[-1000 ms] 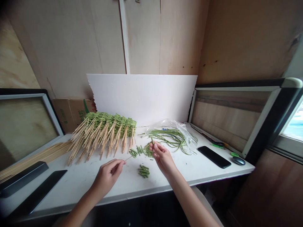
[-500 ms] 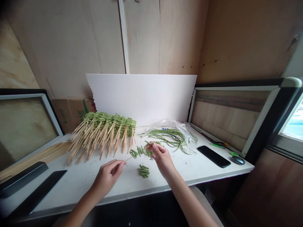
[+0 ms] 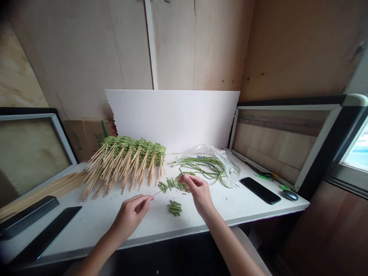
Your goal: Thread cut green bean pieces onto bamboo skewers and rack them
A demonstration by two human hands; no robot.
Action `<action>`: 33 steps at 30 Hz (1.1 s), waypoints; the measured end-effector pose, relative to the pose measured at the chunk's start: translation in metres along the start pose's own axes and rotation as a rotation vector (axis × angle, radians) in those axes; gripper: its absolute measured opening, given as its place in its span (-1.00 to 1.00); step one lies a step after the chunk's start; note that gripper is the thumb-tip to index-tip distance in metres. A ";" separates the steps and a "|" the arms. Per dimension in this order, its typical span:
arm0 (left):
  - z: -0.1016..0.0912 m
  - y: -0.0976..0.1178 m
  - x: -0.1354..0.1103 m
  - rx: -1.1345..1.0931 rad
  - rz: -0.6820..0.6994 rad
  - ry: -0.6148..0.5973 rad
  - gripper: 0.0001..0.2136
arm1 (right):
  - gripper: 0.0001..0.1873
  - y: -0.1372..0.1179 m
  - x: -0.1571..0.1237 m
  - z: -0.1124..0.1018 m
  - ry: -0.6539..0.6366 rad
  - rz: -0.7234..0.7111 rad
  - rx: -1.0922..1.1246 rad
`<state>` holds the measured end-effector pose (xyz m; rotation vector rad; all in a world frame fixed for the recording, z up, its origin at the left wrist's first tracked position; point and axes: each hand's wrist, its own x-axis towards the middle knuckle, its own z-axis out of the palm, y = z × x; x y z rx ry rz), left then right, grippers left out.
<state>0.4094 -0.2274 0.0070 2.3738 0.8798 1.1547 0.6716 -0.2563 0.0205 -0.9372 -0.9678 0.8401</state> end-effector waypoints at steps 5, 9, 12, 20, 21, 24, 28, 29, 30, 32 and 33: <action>-0.001 0.002 0.000 0.012 0.024 -0.006 -0.72 | -0.67 0.000 -0.001 0.002 -0.012 -0.013 -0.009; -0.001 0.001 0.000 0.024 0.036 0.012 -0.73 | -0.70 0.000 -0.001 0.002 0.011 -0.035 -0.017; -0.002 0.002 0.001 0.028 0.039 0.011 -0.73 | -0.73 0.000 -0.001 0.002 0.022 -0.048 -0.010; -0.002 0.002 0.000 0.027 0.042 0.010 -0.72 | -0.75 0.003 -0.001 0.002 0.013 -0.049 0.004; -0.002 0.001 0.000 0.027 0.044 0.012 -0.72 | -0.76 0.003 -0.001 0.003 0.010 -0.050 0.007; -0.001 0.001 -0.001 0.032 0.050 0.015 -0.73 | -0.78 0.006 -0.002 0.005 0.017 -0.062 0.020; 0.001 0.005 -0.001 0.042 0.070 0.015 -0.72 | -0.80 0.016 -0.008 0.011 0.048 -0.058 0.010; 0.002 0.006 -0.001 0.039 0.078 0.018 -0.71 | -0.79 0.018 -0.011 0.013 0.055 -0.045 0.009; 0.002 0.008 -0.001 0.032 0.086 0.024 -0.71 | -0.78 0.021 -0.013 0.015 0.061 -0.031 0.009; 0.002 0.010 -0.001 0.017 0.097 0.044 -0.69 | -0.75 0.025 -0.015 0.018 0.068 -0.006 0.018; 0.002 0.011 -0.001 0.012 0.097 0.051 -0.69 | -0.74 0.026 -0.015 0.019 0.068 0.004 0.025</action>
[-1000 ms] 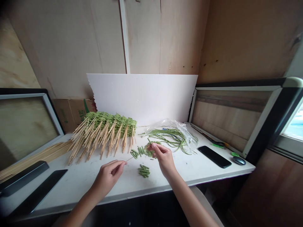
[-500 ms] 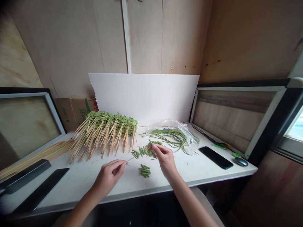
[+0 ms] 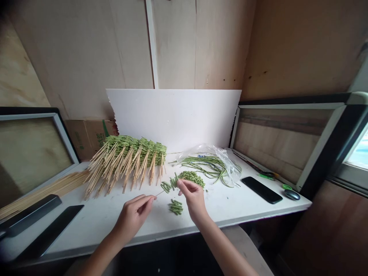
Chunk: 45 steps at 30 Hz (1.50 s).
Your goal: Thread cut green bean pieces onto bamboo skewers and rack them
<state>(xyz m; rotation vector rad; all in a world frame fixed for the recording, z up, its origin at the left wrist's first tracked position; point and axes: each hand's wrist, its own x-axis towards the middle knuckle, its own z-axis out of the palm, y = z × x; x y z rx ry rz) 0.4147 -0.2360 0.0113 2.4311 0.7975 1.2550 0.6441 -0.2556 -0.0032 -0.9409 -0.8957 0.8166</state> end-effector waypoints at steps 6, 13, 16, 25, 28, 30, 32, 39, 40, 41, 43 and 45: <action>-0.003 -0.008 0.002 0.001 -0.075 0.013 -0.73 | -0.55 -0.005 0.013 -0.010 -0.110 0.029 -0.066; -0.002 -0.021 0.001 0.023 -0.185 0.021 -0.72 | -0.78 -0.001 0.021 -0.037 -0.461 -0.086 -0.985; 0.000 -0.024 0.001 0.033 -0.188 0.014 -0.72 | -0.87 0.007 0.015 -0.033 -0.467 -0.008 -1.198; 0.006 -0.028 -0.001 0.033 -0.204 -0.017 -0.71 | -0.88 0.017 0.010 -0.026 -0.376 0.047 -1.253; 0.007 -0.030 -0.002 0.036 -0.217 -0.023 -0.70 | -0.81 0.019 0.015 -0.034 -0.365 0.035 -1.160; 0.007 -0.032 -0.002 0.032 -0.222 -0.025 -0.70 | -0.76 0.018 0.019 -0.039 -0.360 0.024 -1.106; 0.008 -0.034 -0.002 0.023 -0.220 -0.025 -0.70 | -0.78 0.014 0.024 -0.043 -0.364 0.008 -1.081; 0.007 -0.034 -0.001 0.010 -0.212 -0.024 -0.71 | -0.68 0.001 0.038 -0.047 -0.255 0.091 -0.556; 0.007 -0.033 -0.001 0.006 -0.210 -0.026 -0.71 | -0.62 -0.001 0.039 -0.047 -0.247 0.128 -0.431; 0.007 -0.033 -0.002 0.002 -0.207 -0.028 -0.72 | -0.58 -0.003 0.039 -0.046 -0.243 0.160 -0.309; 0.008 -0.032 -0.002 -0.007 -0.200 -0.036 -0.72 | -0.53 -0.008 0.037 -0.043 -0.236 0.207 -0.102; 0.009 -0.032 -0.003 -0.008 -0.191 -0.046 -0.72 | -0.55 -0.013 0.034 -0.040 -0.239 0.238 0.025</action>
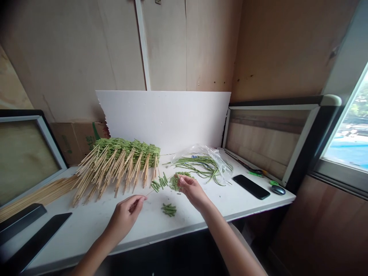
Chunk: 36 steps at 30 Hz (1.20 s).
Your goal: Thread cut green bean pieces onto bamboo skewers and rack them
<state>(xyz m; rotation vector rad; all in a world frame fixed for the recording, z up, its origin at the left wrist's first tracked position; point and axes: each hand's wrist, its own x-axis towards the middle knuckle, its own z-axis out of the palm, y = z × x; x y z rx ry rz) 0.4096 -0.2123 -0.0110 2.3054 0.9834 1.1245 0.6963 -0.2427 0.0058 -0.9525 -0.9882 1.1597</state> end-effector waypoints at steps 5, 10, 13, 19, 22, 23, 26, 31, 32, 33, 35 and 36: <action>0.001 0.003 -0.001 0.012 0.015 -0.012 -0.73 | -0.55 -0.010 -0.005 0.009 0.013 0.001 0.049; 0.001 0.006 -0.001 0.012 0.026 -0.004 -0.72 | -0.53 -0.015 -0.007 0.013 0.042 -0.025 0.025; 0.000 0.008 -0.001 0.023 0.020 -0.020 -0.72 | -0.56 -0.016 -0.009 0.015 0.062 -0.043 0.019; 0.000 0.009 -0.002 0.011 0.012 -0.029 -0.73 | -0.57 -0.015 -0.009 0.017 0.095 -0.025 0.012; -0.001 0.010 -0.001 0.008 0.015 -0.024 -0.73 | -0.57 -0.013 -0.008 0.016 0.113 -0.029 0.021; -0.001 0.010 0.000 0.009 0.017 -0.023 -0.73 | -0.57 -0.013 -0.008 0.016 0.119 -0.029 0.020; 0.000 0.010 0.000 0.012 0.021 -0.019 -0.72 | -0.58 -0.013 -0.008 0.017 0.126 -0.026 0.017; 0.001 0.009 -0.001 -0.012 0.041 0.001 -0.71 | -0.58 -0.013 -0.009 0.019 0.124 -0.033 -0.010; 0.001 0.009 -0.001 -0.018 0.048 0.007 -0.71 | -0.58 -0.013 -0.009 0.019 0.126 -0.036 -0.008; 0.001 0.009 -0.001 -0.022 0.053 0.013 -0.70 | -0.59 -0.013 -0.009 0.020 0.127 -0.037 0.001; 0.001 0.010 -0.001 -0.016 0.054 0.016 -0.70 | -0.59 -0.012 -0.009 0.020 0.133 -0.037 0.027; 0.000 0.011 -0.001 -0.008 0.049 0.011 -0.71 | -0.59 -0.011 -0.009 0.020 0.136 -0.035 0.038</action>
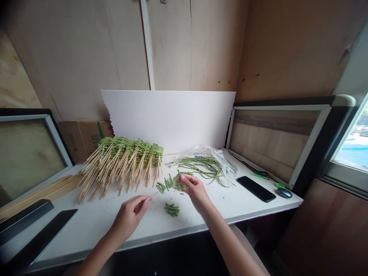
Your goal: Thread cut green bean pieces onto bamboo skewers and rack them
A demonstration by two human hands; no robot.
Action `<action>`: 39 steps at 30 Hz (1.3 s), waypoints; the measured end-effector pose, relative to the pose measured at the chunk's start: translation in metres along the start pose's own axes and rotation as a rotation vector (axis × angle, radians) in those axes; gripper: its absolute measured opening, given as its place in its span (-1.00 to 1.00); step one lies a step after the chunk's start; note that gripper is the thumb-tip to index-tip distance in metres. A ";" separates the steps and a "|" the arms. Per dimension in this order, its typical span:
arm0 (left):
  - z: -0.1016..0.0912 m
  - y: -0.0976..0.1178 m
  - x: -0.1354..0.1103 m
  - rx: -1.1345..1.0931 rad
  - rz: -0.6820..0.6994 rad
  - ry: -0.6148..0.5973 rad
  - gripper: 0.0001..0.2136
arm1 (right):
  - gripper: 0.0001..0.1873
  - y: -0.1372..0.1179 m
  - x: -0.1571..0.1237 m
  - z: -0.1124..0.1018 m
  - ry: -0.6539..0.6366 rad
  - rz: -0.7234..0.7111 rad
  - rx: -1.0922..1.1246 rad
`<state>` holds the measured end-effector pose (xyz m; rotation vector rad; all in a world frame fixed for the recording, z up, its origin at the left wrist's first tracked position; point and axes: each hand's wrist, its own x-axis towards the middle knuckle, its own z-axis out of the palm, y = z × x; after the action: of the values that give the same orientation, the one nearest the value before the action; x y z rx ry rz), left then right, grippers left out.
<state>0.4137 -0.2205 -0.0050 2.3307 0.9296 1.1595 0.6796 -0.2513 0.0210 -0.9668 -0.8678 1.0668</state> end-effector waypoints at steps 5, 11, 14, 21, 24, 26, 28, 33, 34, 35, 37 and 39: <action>-0.002 0.004 0.001 0.012 -0.023 -0.030 -0.71 | -0.59 0.000 0.000 0.000 -0.002 -0.007 -0.010; -0.002 0.003 0.001 0.021 0.005 -0.029 -0.69 | -0.56 0.001 0.000 -0.001 0.024 -0.060 -0.109; -0.003 0.005 0.001 0.057 0.023 -0.022 -0.70 | -0.58 0.006 0.003 -0.002 0.073 -0.095 -0.098; -0.006 0.009 0.000 0.096 0.070 -0.020 -0.69 | -0.65 0.009 0.005 -0.003 0.086 -0.097 -0.055; -0.006 0.008 0.000 0.088 0.089 -0.007 -0.68 | -0.66 0.008 0.004 -0.003 0.068 -0.092 -0.054; -0.007 0.008 0.000 0.086 0.106 0.004 -0.67 | -0.67 0.009 0.004 -0.002 0.064 -0.091 -0.039; -0.007 0.008 0.000 0.092 0.118 0.012 -0.67 | -0.67 0.012 0.004 0.000 0.066 -0.092 -0.014; -0.006 0.005 -0.001 0.123 0.119 -0.010 -0.68 | -0.67 0.019 0.003 0.005 0.064 -0.099 0.032; -0.005 0.004 -0.001 0.125 0.125 -0.011 -0.68 | -0.67 0.019 0.002 0.007 0.070 -0.102 0.035; -0.005 0.002 -0.001 0.126 0.132 -0.010 -0.69 | -0.66 0.020 0.001 0.008 0.078 -0.106 0.038; -0.004 0.000 -0.001 0.126 0.143 -0.002 -0.68 | -0.65 0.020 -0.001 0.011 0.090 -0.113 0.052; -0.004 -0.002 -0.001 0.118 0.148 0.004 -0.70 | -0.66 0.022 -0.003 0.014 0.090 -0.115 0.065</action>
<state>0.4092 -0.2196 -0.0037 2.5290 0.8608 1.1967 0.6597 -0.2474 0.0050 -0.8931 -0.8002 0.9407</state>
